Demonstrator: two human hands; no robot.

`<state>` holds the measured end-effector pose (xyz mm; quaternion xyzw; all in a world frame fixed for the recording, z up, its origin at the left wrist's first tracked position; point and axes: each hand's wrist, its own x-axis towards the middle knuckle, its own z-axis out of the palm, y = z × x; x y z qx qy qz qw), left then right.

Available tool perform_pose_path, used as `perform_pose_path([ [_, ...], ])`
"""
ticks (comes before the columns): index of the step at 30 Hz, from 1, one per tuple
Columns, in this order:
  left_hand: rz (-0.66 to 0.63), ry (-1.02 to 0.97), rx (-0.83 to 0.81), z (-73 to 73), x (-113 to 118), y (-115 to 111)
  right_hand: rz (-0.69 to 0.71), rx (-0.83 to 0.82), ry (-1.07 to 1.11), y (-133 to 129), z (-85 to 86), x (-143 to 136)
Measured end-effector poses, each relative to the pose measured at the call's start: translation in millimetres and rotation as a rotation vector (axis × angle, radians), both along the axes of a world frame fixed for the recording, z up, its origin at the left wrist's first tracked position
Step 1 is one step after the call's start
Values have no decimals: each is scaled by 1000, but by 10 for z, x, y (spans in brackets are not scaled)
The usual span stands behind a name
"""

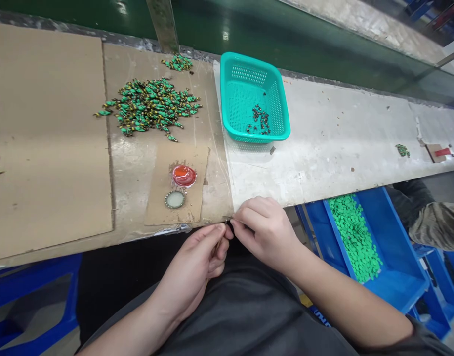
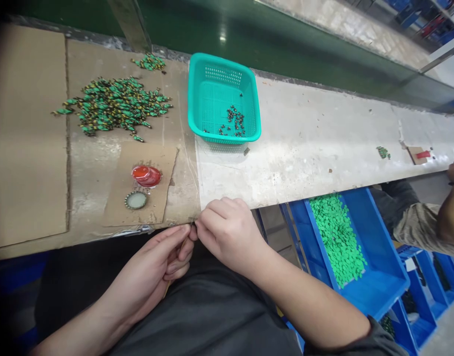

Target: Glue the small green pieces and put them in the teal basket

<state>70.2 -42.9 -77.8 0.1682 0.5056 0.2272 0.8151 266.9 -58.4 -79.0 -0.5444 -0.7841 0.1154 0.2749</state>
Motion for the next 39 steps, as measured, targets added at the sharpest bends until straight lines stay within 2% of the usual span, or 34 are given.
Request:
perform_pose_path([
  [3,-1,2,4,-3,6,-8,-32,1,13,9,-4,5],
  [8,0,-2,9,10,12,-4,7,-19,-6,-8,10,-4],
  [13,-5,-2,16,22,14,-4,-45,-28,15,-5,12,-17],
  [17,-2,-2,17,23,6,-8,-3,-34,12,6,8,-13],
  [39,1,-4,52,-38,36,-22,-4,-46,60,18,34,24],
])
